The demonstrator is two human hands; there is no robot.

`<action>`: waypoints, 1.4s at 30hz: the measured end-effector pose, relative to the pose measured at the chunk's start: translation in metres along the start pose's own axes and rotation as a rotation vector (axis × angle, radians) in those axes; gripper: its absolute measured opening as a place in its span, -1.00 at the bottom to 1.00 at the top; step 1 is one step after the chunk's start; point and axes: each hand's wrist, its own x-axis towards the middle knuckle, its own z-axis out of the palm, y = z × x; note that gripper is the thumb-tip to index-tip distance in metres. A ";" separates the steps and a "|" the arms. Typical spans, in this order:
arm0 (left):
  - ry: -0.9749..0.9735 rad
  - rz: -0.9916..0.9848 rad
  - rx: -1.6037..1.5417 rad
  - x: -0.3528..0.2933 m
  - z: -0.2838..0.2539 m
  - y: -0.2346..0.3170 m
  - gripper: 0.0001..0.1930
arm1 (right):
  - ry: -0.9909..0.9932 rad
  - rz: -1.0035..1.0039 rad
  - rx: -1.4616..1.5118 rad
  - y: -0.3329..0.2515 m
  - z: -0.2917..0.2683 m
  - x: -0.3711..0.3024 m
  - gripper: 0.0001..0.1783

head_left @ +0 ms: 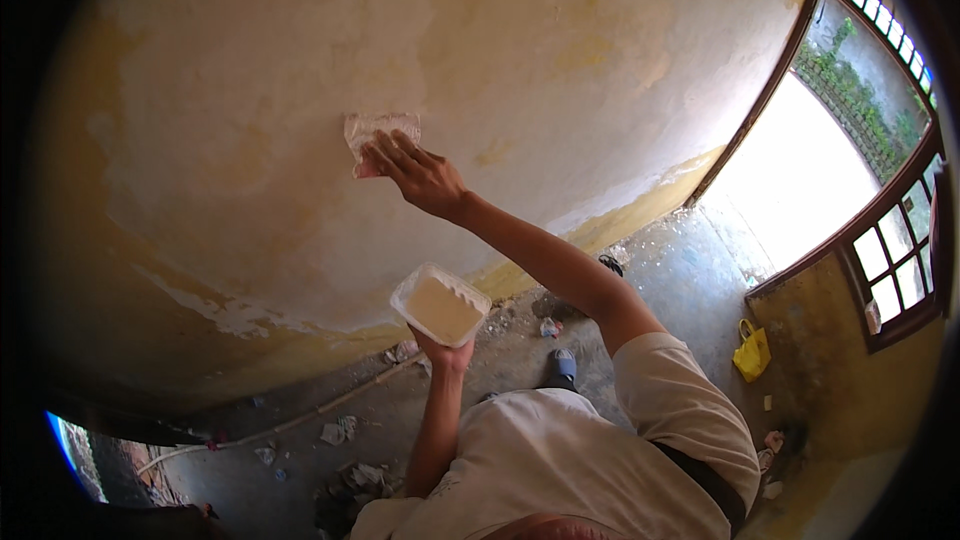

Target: The person applies plaster to a wall using a scraper, picking up the material from a small plastic container held in their other hand.

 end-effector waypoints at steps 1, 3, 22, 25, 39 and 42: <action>0.007 0.001 -0.003 -0.001 0.000 -0.001 -0.37 | -0.067 -0.084 0.070 -0.011 0.006 -0.022 -0.34; 0.065 -0.028 -0.032 -0.005 0.003 0.004 -0.37 | -0.208 -0.091 0.184 -0.017 0.005 -0.047 -0.32; 0.039 0.029 -0.134 -0.004 -0.006 0.013 -0.44 | 0.136 0.588 0.255 0.022 -0.055 -0.053 -0.58; -0.001 0.000 -0.087 -0.005 -0.004 0.009 -0.43 | 0.399 0.913 0.050 0.102 -0.105 -0.004 -0.56; 0.048 -0.039 -0.040 0.013 -0.002 0.008 -0.42 | -0.101 0.183 0.211 -0.037 0.009 -0.048 -0.42; 0.112 -0.012 -0.014 0.013 0.005 0.006 -0.39 | -0.174 0.774 0.599 -0.047 -0.011 -0.084 -0.74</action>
